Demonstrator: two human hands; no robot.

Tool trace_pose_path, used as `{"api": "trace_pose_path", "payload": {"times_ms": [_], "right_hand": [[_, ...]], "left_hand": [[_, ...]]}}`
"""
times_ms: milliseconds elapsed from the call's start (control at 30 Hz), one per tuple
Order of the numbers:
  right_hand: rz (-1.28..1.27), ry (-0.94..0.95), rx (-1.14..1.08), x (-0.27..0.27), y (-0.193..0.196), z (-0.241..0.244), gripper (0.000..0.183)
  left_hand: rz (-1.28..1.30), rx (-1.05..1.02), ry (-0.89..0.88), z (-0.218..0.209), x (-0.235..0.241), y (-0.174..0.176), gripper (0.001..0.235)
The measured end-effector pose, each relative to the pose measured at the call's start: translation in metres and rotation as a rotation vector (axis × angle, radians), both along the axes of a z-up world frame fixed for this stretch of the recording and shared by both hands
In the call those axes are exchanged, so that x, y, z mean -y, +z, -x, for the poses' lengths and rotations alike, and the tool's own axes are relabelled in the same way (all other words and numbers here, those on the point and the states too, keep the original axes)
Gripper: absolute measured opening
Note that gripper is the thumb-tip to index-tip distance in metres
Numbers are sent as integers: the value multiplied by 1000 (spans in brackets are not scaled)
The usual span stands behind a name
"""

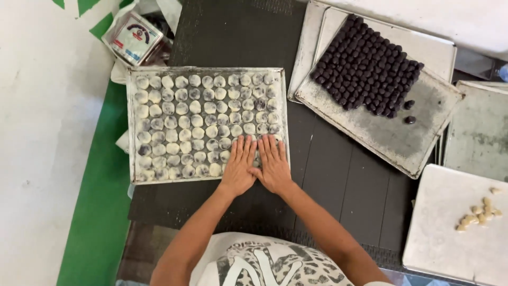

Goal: The person wraps small dark fillings into white dough pieces by hand and places them on a metal tray. They then shake the tray vigorously to coat the dumplings in a white powder.

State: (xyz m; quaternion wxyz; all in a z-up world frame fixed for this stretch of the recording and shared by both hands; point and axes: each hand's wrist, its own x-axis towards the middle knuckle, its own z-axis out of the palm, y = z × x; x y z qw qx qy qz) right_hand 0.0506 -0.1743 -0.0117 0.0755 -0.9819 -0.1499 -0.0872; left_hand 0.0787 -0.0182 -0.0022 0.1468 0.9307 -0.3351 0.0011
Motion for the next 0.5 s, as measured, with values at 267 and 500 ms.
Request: {"api": "trace_pose_path", "payload": {"times_ms": [267, 500], "right_hand": [[-30, 16, -40, 7, 4, -33, 96], [5, 2, -138, 11, 5, -56, 95]], "left_hand": [[23, -21, 7, -30, 4, -2, 79], [1, -92, -37, -53, 5, 0, 73]]}}
